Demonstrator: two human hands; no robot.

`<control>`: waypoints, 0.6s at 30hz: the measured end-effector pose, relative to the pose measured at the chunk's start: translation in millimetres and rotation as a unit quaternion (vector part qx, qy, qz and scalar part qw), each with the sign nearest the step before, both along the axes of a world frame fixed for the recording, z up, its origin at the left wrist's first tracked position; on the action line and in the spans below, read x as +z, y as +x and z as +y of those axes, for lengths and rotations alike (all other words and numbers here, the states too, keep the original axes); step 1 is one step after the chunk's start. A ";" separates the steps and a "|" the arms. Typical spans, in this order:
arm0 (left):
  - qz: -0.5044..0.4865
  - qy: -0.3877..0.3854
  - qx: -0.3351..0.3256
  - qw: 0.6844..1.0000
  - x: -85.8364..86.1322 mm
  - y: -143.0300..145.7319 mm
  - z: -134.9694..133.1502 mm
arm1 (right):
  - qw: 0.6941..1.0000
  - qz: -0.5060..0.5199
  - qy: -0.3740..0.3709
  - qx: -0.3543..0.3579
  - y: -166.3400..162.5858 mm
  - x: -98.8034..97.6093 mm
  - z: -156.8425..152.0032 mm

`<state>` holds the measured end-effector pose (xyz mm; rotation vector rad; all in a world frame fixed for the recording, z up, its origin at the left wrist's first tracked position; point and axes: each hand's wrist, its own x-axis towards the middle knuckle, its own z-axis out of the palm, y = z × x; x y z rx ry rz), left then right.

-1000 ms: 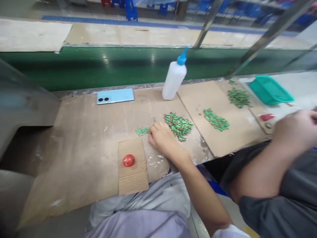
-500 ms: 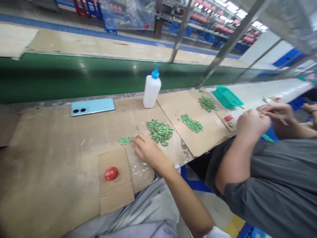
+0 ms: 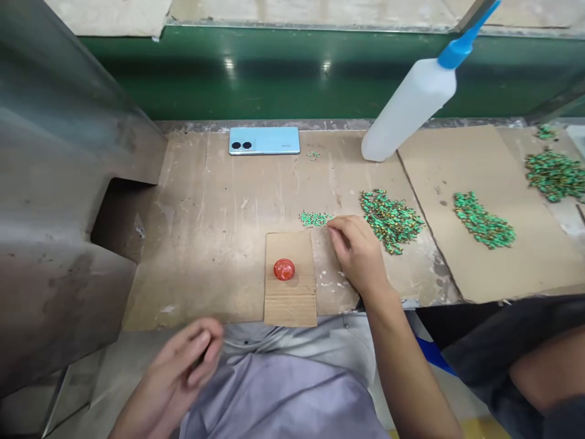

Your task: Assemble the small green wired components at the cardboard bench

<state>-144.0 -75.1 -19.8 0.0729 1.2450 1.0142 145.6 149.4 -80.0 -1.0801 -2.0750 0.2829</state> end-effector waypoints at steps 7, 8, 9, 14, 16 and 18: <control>0.037 0.178 0.041 0.982 -12.6 10.8 111.4 | 0.999 -0.022 0.047 -0.006 2.0 -2.9 -5.2; 0.035 0.191 0.037 0.980 -15.5 9.3 118.6 | 0.998 -0.022 0.052 -0.011 1.5 -2.3 -5.8; 0.024 0.200 0.037 0.979 -18.2 7.5 123.5 | 0.998 -0.021 0.057 -0.017 1.0 -1.8 -6.0; -0.153 0.137 0.101 0.973 -20.4 -4.9 133.0 | 0.998 -0.016 0.051 -0.039 -1.3 -4.1 -1.4; -0.189 0.109 0.142 0.965 -15.7 -8.4 134.6 | 0.998 -0.023 0.048 -0.043 -4.1 -4.7 0.7; -0.195 0.098 0.169 0.961 -11.2 -10.2 134.0 | 0.997 -0.038 0.052 -0.048 -7.6 -2.8 0.7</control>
